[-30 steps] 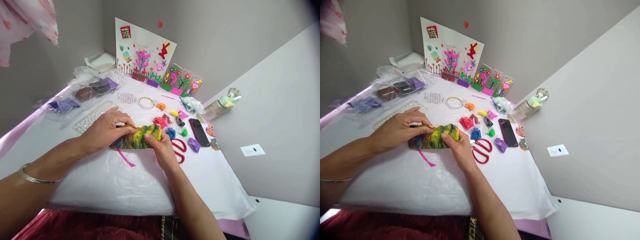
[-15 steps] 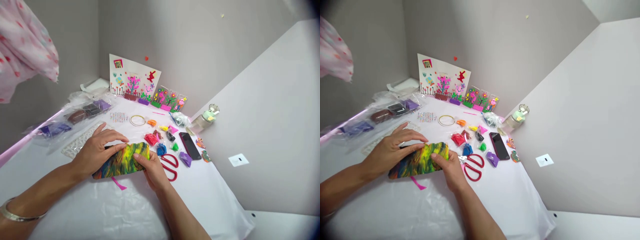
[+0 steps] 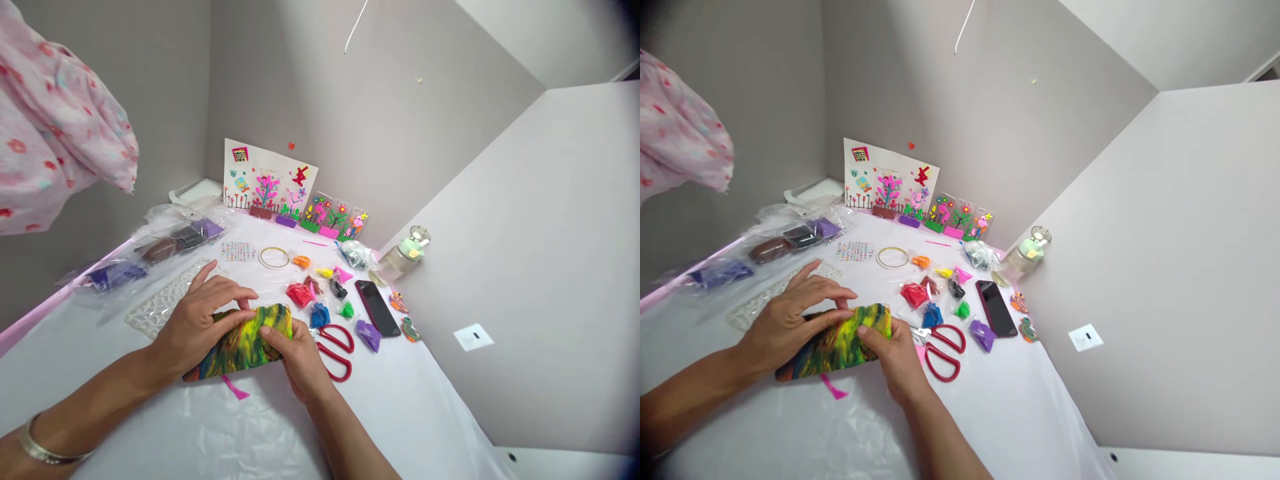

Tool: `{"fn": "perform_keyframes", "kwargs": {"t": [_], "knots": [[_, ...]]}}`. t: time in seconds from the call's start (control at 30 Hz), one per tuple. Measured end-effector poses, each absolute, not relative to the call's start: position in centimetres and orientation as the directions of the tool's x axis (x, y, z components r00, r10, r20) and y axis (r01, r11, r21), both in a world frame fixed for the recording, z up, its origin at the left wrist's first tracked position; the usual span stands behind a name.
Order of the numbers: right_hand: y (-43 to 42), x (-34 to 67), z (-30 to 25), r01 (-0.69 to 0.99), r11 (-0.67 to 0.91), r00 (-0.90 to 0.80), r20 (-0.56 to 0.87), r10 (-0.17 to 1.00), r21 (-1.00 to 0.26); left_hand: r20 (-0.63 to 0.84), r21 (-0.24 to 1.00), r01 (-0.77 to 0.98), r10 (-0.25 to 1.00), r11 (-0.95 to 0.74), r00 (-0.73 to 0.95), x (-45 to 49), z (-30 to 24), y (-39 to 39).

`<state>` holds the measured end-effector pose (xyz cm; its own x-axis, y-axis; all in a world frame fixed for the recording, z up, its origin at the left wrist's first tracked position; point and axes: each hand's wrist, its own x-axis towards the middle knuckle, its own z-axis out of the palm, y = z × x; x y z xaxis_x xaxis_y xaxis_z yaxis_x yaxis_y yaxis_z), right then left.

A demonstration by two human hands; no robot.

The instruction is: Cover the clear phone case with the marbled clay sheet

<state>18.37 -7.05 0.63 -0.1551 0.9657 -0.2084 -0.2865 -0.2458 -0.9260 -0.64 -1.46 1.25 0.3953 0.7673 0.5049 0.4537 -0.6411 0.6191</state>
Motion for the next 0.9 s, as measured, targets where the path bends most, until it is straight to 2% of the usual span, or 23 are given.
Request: {"fn": "perform_keyframes", "kwargs": {"t": [0.1, 0.23, 0.33, 0.43, 0.77, 0.9], "knots": [[-7.0, 18.3, 0.7, -0.302, -0.242, -0.145, -0.206, 0.968, -0.922, 0.472, 0.695, 0.405, 0.801, -0.595, 0.368, -0.8, 1.3, -1.2], [-7.0, 18.3, 0.8, -0.315, -0.261, -0.139, -0.228, 0.964, -0.912, 0.310, 0.796, 0.382, 0.858, -0.470, 0.410, -1.0, 1.6, -0.6], [-7.0, 18.3, 0.7, -0.321, -0.275, -0.138, -0.242, 0.960, -0.906, 0.224, 0.793, 0.399, 0.828, -0.461, 0.514, -1.1, 1.5, -0.3], [-7.0, 18.4, 0.4, -0.315, -0.279, -0.132, -0.249, 0.959, -0.907, 0.197, 0.781, 0.388, 0.782, -0.490, 0.592, -1.1, 1.2, -0.2], [-7.2, 18.4, 0.1, -0.198, -0.284, -0.200, -0.245, 0.949, -0.938, 0.086, 0.818, 0.415, 0.798, -0.398, 0.596, -1.6, 0.9, 0.1], [-7.1, 18.4, 0.0, -0.217, -0.274, -0.204, -0.231, 0.951, -0.937, 0.105, 0.821, 0.384, 0.774, -0.422, 0.625, -2.0, 0.9, 0.3]]}}
